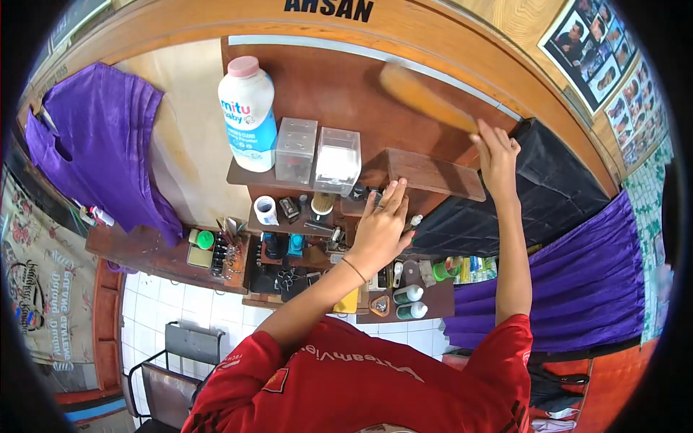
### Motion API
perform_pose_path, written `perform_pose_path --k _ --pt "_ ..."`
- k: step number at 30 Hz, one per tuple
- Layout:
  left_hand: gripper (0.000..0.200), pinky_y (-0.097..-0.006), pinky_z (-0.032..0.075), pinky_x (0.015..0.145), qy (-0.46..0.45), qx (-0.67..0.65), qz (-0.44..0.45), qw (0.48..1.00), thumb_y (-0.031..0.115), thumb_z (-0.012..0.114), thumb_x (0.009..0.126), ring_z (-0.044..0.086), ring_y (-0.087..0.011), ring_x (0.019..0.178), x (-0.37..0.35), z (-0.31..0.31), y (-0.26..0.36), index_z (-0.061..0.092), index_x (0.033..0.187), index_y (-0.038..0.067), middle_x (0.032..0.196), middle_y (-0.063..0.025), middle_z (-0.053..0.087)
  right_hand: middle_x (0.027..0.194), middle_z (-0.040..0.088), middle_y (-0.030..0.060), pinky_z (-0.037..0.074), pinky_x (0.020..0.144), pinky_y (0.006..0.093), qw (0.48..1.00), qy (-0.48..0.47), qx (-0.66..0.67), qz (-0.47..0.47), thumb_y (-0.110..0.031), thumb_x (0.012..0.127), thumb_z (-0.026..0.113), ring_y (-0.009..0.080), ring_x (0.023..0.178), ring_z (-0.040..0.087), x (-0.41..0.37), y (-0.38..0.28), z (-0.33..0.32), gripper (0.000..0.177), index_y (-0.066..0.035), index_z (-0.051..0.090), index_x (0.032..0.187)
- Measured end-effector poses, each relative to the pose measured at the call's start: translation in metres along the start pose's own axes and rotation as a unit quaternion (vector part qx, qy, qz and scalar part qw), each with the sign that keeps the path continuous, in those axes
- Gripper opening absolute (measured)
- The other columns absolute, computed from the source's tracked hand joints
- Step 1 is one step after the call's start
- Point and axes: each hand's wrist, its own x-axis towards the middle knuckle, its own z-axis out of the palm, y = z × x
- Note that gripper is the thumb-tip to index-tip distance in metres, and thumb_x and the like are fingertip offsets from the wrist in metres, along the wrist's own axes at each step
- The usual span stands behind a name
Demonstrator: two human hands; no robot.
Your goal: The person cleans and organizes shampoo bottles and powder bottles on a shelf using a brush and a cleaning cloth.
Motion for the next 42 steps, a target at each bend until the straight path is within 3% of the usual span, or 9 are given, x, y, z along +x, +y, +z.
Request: perform_pose_path --k 6,9,12,17,20,24,28,38,42 --pt "0.063 -0.0497 0.030 0.115 -0.018 0.014 -0.005 1.000 0.035 0.071 0.083 0.030 -0.0292 0.145 0.002 -0.006 0.001 0.056 0.127 -0.007 0.157 -0.0218 0.029 0.093 0.063 0.0058 0.033 0.082 0.0388 0.997 -0.070 0.039 0.019 -0.019 0.092 0.066 0.0216 0.089 0.058 0.008 -0.009 -0.005 0.026 -0.007 0.066 0.115" --pt "0.065 -0.0498 0.031 0.114 -0.019 0.023 -0.011 0.999 0.035 0.072 0.082 0.031 -0.0307 0.145 0.004 -0.006 0.005 0.056 0.127 -0.008 0.156 -0.0232 0.029 0.089 0.064 0.0073 0.038 0.076 0.0393 0.985 0.058 0.130 0.094 -0.020 0.093 0.066 0.0244 0.084 0.061 0.021 -0.013 0.006 0.025 -0.007 0.066 0.114" --pt "0.068 -0.0497 0.033 0.113 -0.021 0.024 -0.008 0.999 0.036 0.074 0.080 0.031 -0.0317 0.145 0.003 -0.008 0.007 0.056 0.127 -0.010 0.155 -0.0249 0.029 0.087 0.063 0.0082 0.039 0.076 0.0366 0.998 -0.026 -0.029 -0.053 -0.018 0.092 0.067 0.0233 0.083 0.061 0.031 -0.035 -0.007 0.027 -0.007 0.067 0.116" --pt "0.069 -0.0502 0.034 0.112 -0.018 0.020 -0.018 0.999 0.035 0.076 0.077 0.033 -0.0334 0.144 0.006 -0.007 0.010 0.057 0.125 -0.010 0.153 -0.0268 0.032 0.087 0.061 0.0038 0.030 0.080 0.0397 0.998 0.050 0.039 0.024 -0.020 0.089 0.068 0.0192 0.088 0.056 0.042 -0.066 0.005 0.026 -0.011 0.067 0.113" --pt "0.069 -0.0503 0.034 0.112 -0.015 0.036 -0.023 0.999 0.036 0.077 0.077 0.033 -0.0329 0.144 0.006 -0.004 0.011 0.057 0.125 -0.010 0.153 -0.0269 0.032 0.085 0.060 0.0043 0.030 0.079 0.0392 0.995 0.005 -0.046 -0.086 -0.019 0.089 0.068 0.0196 0.086 0.056 0.054 -0.081 0.003 0.028 -0.009 0.066 0.116" --pt "0.067 -0.0513 0.034 0.112 -0.014 0.019 -0.027 0.999 0.036 0.076 0.078 0.033 -0.0317 0.144 0.006 -0.007 0.010 0.058 0.123 -0.009 0.153 -0.0258 0.033 0.084 0.058 0.0039 0.030 0.079 0.0412 0.996 0.081 0.030 -0.028 -0.018 0.087 0.069 0.0199 0.086 0.054 0.068 -0.095 0.009 0.028 -0.010 0.067 0.114" --pt "0.066 -0.0525 0.034 0.112 -0.013 0.031 -0.018 0.999 0.037 0.076 0.078 0.031 -0.0299 0.145 0.003 -0.005 0.007 0.058 0.123 -0.009 0.155 -0.0233 0.031 0.088 0.060 0.0034 0.030 0.081 0.0403 0.997 -0.022 -0.030 -0.074 -0.020 0.089 0.068 0.0200 0.088 0.055 0.067 -0.086 0.012 0.027 -0.013 0.068 0.115" --pt "0.065 -0.0547 0.031 0.112 -0.031 -0.002 -0.010 0.999 0.036 0.073 0.080 0.030 -0.0294 0.146 0.003 -0.010 0.001 0.057 0.125 -0.008 0.158 -0.0214 0.026 0.092 0.060 0.0066 0.031 0.084 0.0383 0.998 -0.052 -0.020 -0.003 -0.017 0.091 0.066 0.0225 0.090 0.057 -0.021 0.016 0.000 0.027 -0.007 0.067 0.116" --pt "0.067 -0.0545 0.030 0.113 -0.026 0.022 -0.010 0.999 0.037 0.074 0.079 0.028 -0.0297 0.146 0.003 -0.005 0.005 0.058 0.126 -0.008 0.159 -0.0212 0.023 0.094 0.062 0.0080 0.032 0.088 0.0390 0.988 -0.063 0.078 0.118 -0.017 0.092 0.065 0.0241 0.093 0.056 -0.061 0.038 0.010 0.026 -0.008 0.067 0.115"
